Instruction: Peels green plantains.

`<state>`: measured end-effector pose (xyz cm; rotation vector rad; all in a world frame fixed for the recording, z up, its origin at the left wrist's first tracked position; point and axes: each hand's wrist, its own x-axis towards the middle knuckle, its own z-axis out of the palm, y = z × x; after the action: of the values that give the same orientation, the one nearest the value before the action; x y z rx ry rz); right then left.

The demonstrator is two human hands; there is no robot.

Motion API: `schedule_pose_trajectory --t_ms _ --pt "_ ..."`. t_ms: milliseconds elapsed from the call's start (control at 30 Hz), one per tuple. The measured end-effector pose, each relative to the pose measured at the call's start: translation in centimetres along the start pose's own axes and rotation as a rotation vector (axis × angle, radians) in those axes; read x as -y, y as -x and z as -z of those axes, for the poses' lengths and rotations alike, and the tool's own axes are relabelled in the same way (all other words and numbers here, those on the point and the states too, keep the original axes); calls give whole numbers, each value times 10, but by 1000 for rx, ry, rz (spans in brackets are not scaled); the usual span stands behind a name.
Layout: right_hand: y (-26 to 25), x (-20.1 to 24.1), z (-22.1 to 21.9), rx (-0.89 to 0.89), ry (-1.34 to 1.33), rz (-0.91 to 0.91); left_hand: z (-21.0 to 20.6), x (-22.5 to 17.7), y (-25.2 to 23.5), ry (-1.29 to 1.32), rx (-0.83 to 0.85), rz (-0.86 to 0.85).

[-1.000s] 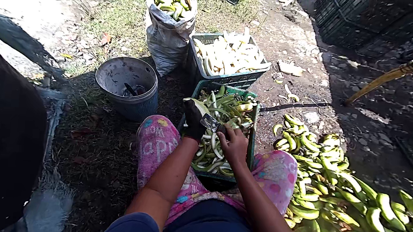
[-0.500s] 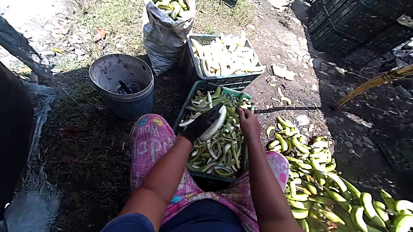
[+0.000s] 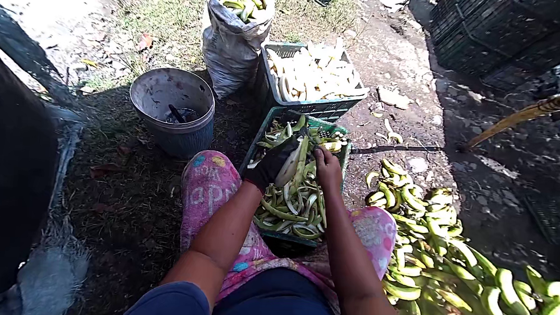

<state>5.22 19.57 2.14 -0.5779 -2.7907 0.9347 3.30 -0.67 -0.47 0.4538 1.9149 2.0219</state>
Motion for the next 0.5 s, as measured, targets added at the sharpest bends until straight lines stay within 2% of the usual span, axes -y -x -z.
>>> schedule_pose_trajectory --t_ms 67,100,167,233,300,333,400,500 --pt "-9 -5 7 16 -129 -61 -4 -8 -5 71 88 -56" --pt "-7 -7 8 25 -154 -33 -6 -10 -6 159 82 -23" --pt "12 -12 3 47 -89 113 -6 -6 -4 255 -33 78" --pt "44 -21 -8 3 51 330 -3 3 -3 366 -112 109" --pt "65 -30 -18 -129 147 519 1 12 -23 660 -108 142" --pt "70 -30 -19 -173 168 557 1 9 -41 784 -104 198" --pt "70 -27 -17 -183 187 542 -3 -1 -54 840 -109 283" --pt "46 -18 -9 -150 120 386 -12 -16 -42 679 -42 164"
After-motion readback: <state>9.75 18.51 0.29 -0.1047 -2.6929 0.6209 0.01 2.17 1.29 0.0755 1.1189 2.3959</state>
